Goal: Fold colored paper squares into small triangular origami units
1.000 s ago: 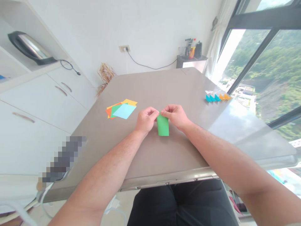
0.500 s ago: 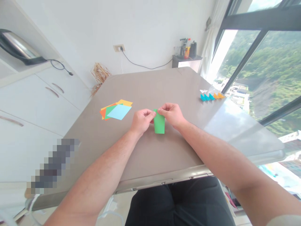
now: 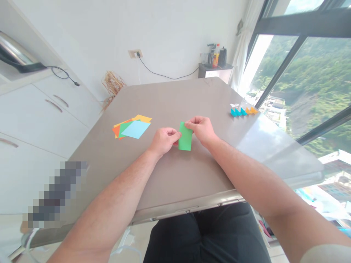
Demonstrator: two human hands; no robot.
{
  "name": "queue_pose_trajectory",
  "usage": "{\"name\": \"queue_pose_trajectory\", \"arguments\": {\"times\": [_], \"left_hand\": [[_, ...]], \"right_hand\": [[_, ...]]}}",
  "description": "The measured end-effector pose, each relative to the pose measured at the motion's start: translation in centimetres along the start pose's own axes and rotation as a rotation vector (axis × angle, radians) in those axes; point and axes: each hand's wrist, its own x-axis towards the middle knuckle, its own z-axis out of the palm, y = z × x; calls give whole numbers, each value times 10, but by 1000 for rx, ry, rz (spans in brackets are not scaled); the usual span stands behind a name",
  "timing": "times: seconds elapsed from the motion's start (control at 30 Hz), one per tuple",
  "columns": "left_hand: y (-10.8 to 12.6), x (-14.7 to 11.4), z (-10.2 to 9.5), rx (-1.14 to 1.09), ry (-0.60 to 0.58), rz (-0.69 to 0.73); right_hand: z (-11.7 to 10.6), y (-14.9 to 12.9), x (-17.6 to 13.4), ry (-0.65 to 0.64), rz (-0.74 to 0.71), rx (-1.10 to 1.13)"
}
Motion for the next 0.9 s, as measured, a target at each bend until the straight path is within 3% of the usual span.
{"name": "queue_pose_trajectory", "arguments": {"times": [0.4,0.67,0.9], "left_hand": [[-1,-1,1,29,-33,53],[3,-2,0,9,-46,0],[5,0,-5,33,-40,25]], "right_hand": [[-3,-2,4,46,-1,107],[-4,-4,5,71,-20,110],[-6,-4,7,160,-42,147]]}}
